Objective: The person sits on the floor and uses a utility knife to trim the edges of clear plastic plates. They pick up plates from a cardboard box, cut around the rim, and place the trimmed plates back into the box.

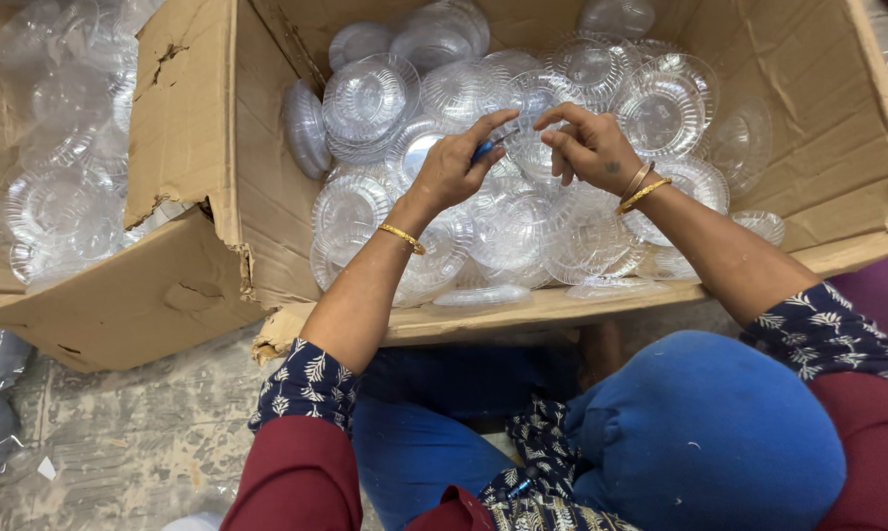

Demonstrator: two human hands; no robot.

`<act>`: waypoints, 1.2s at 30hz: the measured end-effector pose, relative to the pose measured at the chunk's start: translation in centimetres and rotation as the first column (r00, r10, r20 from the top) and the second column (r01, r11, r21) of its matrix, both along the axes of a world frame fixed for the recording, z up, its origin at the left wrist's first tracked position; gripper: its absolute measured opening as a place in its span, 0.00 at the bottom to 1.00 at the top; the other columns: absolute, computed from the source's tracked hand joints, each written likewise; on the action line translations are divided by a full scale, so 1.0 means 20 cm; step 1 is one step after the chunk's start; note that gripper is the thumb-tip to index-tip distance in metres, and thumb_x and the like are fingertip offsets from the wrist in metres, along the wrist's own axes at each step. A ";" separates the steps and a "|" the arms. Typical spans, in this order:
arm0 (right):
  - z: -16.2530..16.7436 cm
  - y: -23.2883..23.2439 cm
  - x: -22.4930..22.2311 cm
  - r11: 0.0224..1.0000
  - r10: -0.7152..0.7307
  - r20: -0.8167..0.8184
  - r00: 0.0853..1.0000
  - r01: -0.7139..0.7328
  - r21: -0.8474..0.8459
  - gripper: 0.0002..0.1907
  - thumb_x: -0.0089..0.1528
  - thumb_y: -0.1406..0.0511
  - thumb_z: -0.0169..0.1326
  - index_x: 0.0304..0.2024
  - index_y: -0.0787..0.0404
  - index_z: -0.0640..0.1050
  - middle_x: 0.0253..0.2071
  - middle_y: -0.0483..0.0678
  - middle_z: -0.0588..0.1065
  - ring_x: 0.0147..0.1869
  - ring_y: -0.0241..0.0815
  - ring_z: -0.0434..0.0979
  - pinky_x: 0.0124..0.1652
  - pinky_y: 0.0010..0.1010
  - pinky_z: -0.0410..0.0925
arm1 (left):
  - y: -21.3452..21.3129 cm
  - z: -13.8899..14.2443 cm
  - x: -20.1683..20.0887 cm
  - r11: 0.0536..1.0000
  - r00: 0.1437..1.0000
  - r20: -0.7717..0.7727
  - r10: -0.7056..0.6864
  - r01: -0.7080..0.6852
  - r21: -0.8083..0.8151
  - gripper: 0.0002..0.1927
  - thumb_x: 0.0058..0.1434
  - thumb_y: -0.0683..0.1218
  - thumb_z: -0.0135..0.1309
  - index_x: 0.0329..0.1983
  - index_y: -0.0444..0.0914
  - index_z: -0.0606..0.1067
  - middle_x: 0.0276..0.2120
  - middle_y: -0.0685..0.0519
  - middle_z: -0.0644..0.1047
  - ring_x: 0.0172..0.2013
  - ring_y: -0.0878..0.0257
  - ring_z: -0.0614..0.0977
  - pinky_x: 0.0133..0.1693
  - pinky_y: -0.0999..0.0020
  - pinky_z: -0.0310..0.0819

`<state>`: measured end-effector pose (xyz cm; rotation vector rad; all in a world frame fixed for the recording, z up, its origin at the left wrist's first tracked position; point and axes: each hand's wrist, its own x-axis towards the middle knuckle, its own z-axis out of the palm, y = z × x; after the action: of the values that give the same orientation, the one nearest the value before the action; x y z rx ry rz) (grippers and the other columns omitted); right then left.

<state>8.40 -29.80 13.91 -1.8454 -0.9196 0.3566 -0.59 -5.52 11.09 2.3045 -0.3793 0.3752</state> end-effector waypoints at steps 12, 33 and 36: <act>-0.10 -0.05 0.06 0.954 -0.081 -0.207 0.975 0.136 0.267 0.09 0.75 0.64 0.49 0.55 0.59 0.74 0.25 0.46 0.77 0.23 0.31 0.75 0.20 0.20 0.62 | 0.01 -0.06 0.03 0.995 0.996 0.080 0.028 -0.020 -0.100 0.33 0.71 0.45 0.55 0.76 0.51 0.57 0.23 0.51 0.74 0.22 0.57 0.76 0.30 0.59 0.68; -0.05 -0.02 0.07 0.988 0.090 -0.242 0.966 -0.056 0.146 0.08 0.71 0.64 0.52 0.48 0.62 0.74 0.26 0.48 0.78 0.24 0.33 0.77 0.20 0.20 0.63 | 0.06 -0.02 -0.02 0.980 1.000 -0.008 0.009 -0.011 -0.199 0.28 0.73 0.56 0.54 0.72 0.44 0.63 0.21 0.56 0.68 0.23 0.64 0.70 0.30 0.65 0.64; -0.04 -0.02 0.07 0.988 0.132 -0.274 0.953 -0.106 0.109 0.08 0.70 0.64 0.52 0.46 0.62 0.74 0.26 0.48 0.78 0.23 0.33 0.77 0.21 0.21 0.64 | 0.07 -0.01 -0.03 0.975 0.998 -0.061 0.010 -0.024 -0.220 0.28 0.73 0.59 0.50 0.72 0.43 0.64 0.19 0.57 0.65 0.22 0.65 0.67 0.29 0.66 0.61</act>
<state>9.75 -30.18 13.07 -1.6074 -0.8374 0.6233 -1.17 -4.09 10.98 2.0971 -0.2738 0.3390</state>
